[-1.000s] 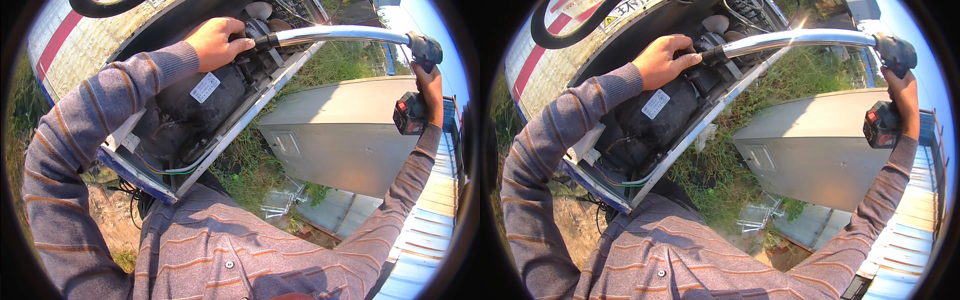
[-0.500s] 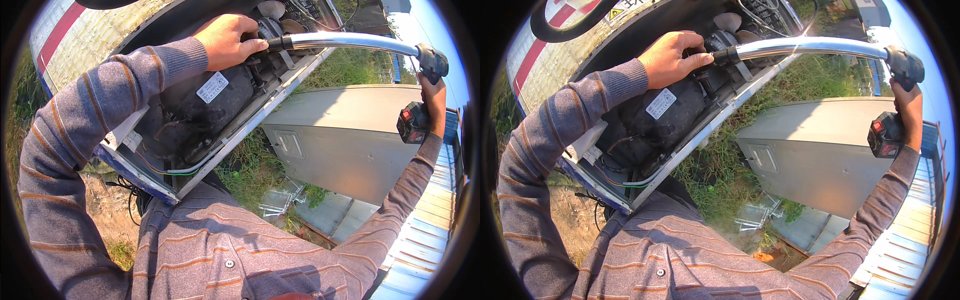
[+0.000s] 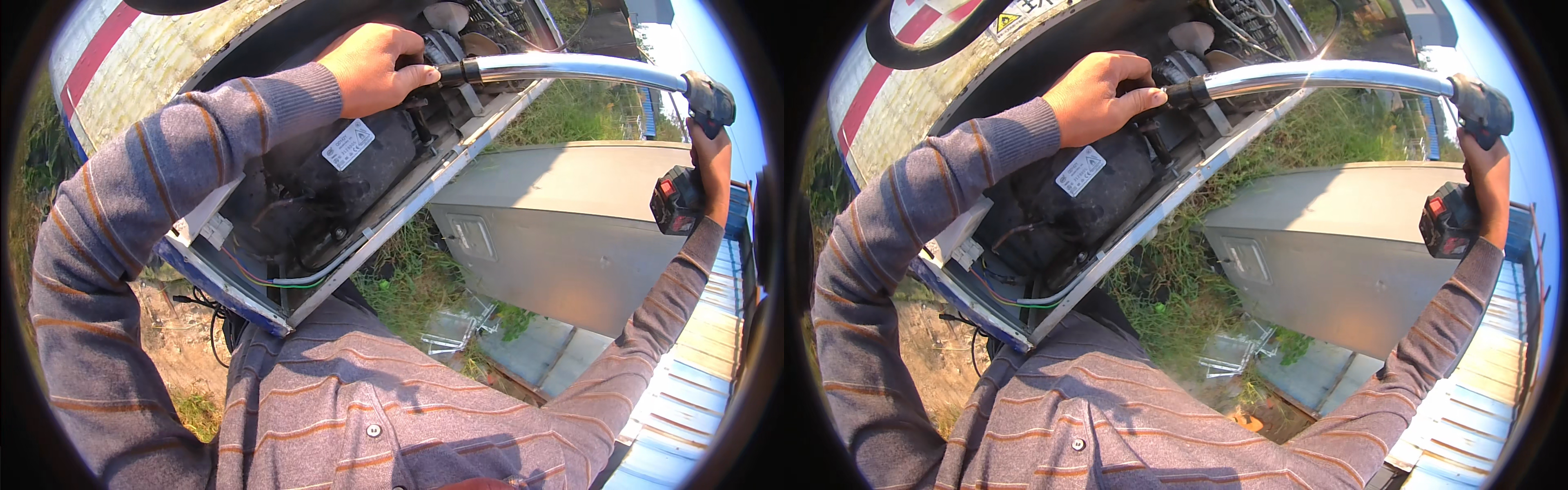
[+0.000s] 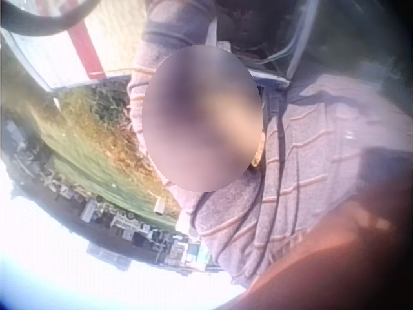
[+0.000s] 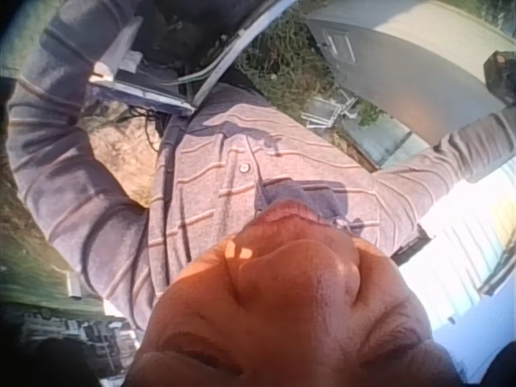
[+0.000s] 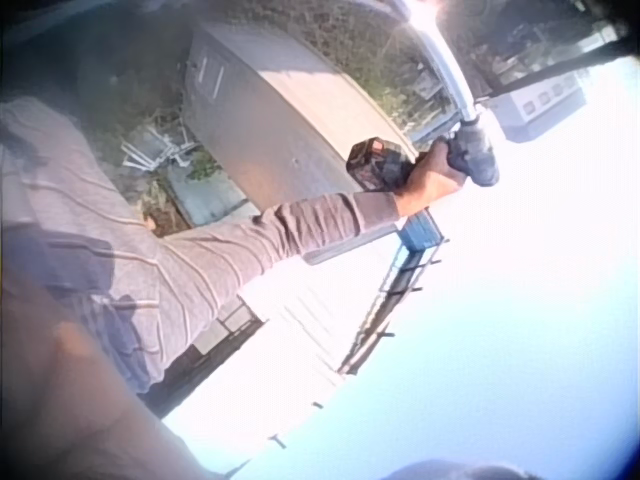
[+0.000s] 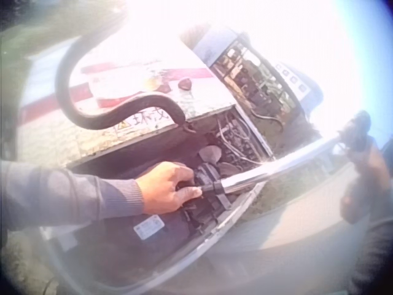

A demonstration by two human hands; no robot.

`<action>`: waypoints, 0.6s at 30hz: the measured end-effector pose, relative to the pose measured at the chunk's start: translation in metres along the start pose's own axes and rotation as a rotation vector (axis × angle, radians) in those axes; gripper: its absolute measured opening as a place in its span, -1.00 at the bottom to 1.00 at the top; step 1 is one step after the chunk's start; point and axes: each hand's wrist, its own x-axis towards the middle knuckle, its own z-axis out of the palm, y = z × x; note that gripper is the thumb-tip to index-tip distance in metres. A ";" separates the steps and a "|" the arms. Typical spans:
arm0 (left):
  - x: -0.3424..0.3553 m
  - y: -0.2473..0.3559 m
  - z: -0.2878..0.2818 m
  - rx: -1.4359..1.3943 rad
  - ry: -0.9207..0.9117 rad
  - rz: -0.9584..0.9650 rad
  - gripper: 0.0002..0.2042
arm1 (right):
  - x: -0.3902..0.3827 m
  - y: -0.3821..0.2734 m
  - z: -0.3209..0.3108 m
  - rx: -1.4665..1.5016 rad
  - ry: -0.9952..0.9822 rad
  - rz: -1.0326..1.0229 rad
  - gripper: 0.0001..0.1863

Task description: The person uses a cordless impact driver with a long extension to tighten bolts on the internal components of a disassembled appliance. The person holds the tool with both hands to apply torque to the fasteners inside the machine's chassis.

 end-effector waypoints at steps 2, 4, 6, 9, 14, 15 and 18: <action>0.000 0.000 0.000 0.003 0.003 0.002 -0.63 | -0.001 0.000 0.002 -0.006 0.023 -0.010 -0.59; 0.000 0.001 0.000 0.003 -0.002 -0.002 -0.62 | 0.001 0.000 0.006 0.052 -0.005 -0.017 -0.57; 0.000 0.002 -0.001 -0.011 -0.016 -0.020 -0.63 | 0.003 0.000 0.012 0.071 0.005 -0.015 -0.58; 0.001 0.006 -0.002 -0.002 -0.014 -0.048 -0.63 | 0.013 0.000 0.025 0.107 -0.005 -0.027 -0.63; -0.002 0.015 0.001 0.009 0.028 -0.110 -0.63 | 0.034 0.009 0.046 0.187 -0.046 0.003 -0.65; -0.001 0.016 0.001 0.030 0.033 -0.114 -0.63 | 0.039 0.013 0.052 0.199 -0.055 -0.017 -0.65; 0.000 0.018 0.000 0.071 0.000 -0.122 -0.64 | 0.050 0.024 0.070 0.253 -0.064 -0.053 -0.66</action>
